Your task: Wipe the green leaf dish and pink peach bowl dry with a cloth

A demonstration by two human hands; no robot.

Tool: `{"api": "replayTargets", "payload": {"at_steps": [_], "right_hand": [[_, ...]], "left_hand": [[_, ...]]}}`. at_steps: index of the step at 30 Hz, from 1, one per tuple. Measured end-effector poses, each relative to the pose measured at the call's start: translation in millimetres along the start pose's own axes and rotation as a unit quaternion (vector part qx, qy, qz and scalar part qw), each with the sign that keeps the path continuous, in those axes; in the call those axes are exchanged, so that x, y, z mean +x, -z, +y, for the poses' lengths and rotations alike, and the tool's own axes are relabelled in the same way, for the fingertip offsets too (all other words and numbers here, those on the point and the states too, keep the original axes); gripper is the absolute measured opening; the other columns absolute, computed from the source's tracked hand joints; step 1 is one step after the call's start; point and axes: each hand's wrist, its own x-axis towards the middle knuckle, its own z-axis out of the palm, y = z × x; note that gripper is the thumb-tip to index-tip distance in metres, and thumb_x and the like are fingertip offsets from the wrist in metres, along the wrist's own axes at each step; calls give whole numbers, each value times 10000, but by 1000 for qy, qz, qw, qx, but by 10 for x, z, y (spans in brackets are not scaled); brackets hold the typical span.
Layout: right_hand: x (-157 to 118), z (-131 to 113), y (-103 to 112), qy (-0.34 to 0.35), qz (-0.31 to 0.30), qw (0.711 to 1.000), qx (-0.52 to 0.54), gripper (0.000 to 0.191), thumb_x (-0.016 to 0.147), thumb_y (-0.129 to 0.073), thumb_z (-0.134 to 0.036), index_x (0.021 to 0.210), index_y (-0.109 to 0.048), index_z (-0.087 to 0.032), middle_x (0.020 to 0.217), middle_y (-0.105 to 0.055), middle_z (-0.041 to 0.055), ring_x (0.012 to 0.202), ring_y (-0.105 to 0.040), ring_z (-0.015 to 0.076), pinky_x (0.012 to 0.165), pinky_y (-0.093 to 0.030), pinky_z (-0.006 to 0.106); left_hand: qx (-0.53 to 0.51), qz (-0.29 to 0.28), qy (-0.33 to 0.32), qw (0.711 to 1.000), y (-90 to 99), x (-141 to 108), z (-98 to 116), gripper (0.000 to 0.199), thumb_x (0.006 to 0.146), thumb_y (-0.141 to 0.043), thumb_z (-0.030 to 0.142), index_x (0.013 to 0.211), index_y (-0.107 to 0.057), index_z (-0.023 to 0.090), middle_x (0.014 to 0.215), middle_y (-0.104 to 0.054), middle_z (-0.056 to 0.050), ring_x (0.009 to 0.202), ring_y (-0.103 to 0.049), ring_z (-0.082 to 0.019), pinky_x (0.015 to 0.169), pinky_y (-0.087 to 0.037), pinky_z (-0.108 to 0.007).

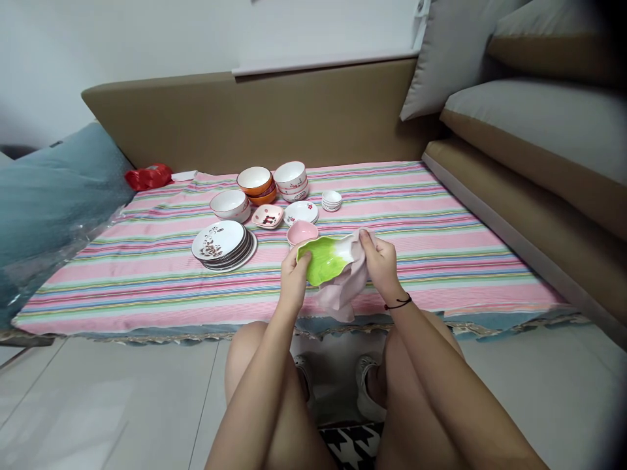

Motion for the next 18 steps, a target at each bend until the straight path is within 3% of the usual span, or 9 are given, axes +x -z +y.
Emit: {"api": "replayTargets", "payload": {"at_steps": [8, 14, 18], "right_hand": [[20, 63, -3, 1, -133, 991, 13, 179, 774, -533, -341, 697, -497, -183, 650, -450, -27, 623, -398, 116, 570, -318, 239], [12, 63, -17, 0, -49, 997, -67, 227, 711, -611, -358, 631, -513, -169, 581, -404, -42, 588, -361, 110, 541, -290, 237], [2, 54, -26, 6, -29, 998, -62, 247, 705, -626, -365, 614, -518, -161, 573, -400, -43, 590, -355, 106, 543, -283, 235]], "left_hand": [[-9, 55, 23, 998, 19, 11, -43, 200, 767, -556, 296, 900, -654, 182, 836, -641, -10, 787, -570, -158, 708, -456, -258], [8, 21, 8, 1000, -31, -9, -17, 264, 772, -551, 310, 978, -662, 188, 959, -664, -35, 904, -582, -191, 777, -460, -288], [16, 15, -1, 1000, -54, -22, 4, 276, 771, -552, 305, 991, -662, 181, 1003, -671, -42, 959, -583, -205, 828, -455, -308]]}}
